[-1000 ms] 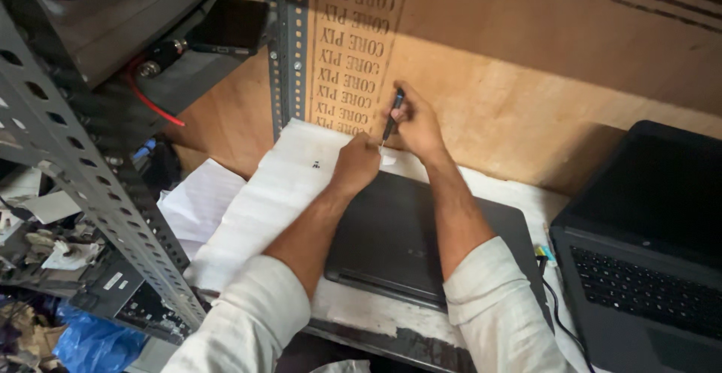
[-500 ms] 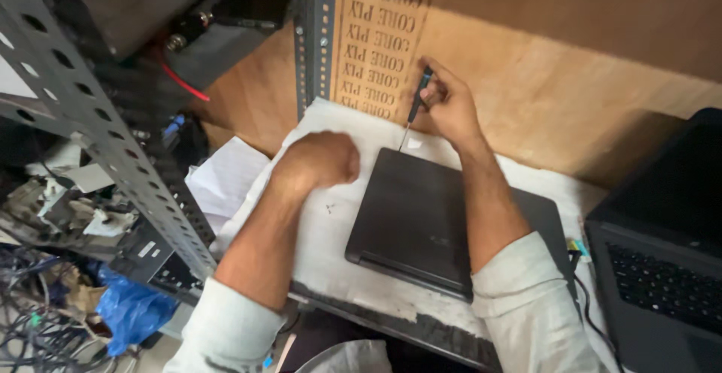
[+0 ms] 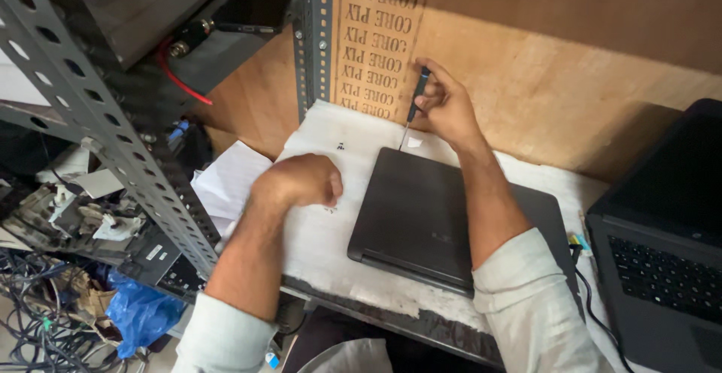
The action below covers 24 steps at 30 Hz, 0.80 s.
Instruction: The person opens a laptop, types on its keyboard, then closes it and flips it over. They use a screwdriver to unscrew the back panel of the laptop, working around its edges, and set the screwdriver down on the bench.
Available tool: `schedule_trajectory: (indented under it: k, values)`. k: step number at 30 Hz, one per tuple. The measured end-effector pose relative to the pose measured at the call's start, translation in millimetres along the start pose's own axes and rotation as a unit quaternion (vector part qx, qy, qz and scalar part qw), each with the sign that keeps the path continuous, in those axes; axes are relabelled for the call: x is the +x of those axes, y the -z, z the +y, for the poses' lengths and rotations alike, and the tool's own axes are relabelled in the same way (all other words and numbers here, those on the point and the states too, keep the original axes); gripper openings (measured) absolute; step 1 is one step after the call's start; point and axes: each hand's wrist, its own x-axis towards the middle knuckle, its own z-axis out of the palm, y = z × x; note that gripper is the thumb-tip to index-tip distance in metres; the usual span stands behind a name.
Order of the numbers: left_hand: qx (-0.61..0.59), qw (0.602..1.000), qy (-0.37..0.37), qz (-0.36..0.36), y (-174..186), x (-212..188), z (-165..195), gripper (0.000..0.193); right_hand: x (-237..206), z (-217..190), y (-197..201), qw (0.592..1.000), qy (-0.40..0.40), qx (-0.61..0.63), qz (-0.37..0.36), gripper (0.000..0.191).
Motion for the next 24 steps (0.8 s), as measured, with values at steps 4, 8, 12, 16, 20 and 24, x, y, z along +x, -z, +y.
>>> schedule_trajectory:
  k: [4, 8, 12, 16, 20, 24]
  values:
    - [0.039, 0.997, -0.028, 0.057, 8, 30, 1, 0.018, 1, -2, -3, 0.986, 0.097, -0.131, 0.020, 0.064]
    - [-0.212, 0.947, -0.132, 0.202, 7, 87, 32, 0.026, 0, -6, -2, 1.000, 0.016, 0.015, -0.019, 0.063]
    - [-0.280, 0.902, -0.197, 0.265, 3, 123, 62, 0.019, -2, -11, -5, 0.999, 0.044, -0.008, -0.005, 0.058]
    - [-0.291, 0.871, -0.224, 0.327, 0, 131, 73, 0.020, -2, -16, -6, 0.998, -0.023, 0.059, 0.001, 0.060]
    - [-0.432, 0.842, -0.165, 0.277, -5, 132, 75, 0.020, -3, -17, -10, 0.992, 0.084, -0.077, 0.054, 0.049]
    - [-0.424, 0.828, -0.236, 0.279, -6, 133, 73, 0.023, -2, -16, -14, 0.993, 0.065, -0.062, 0.077, 0.047]
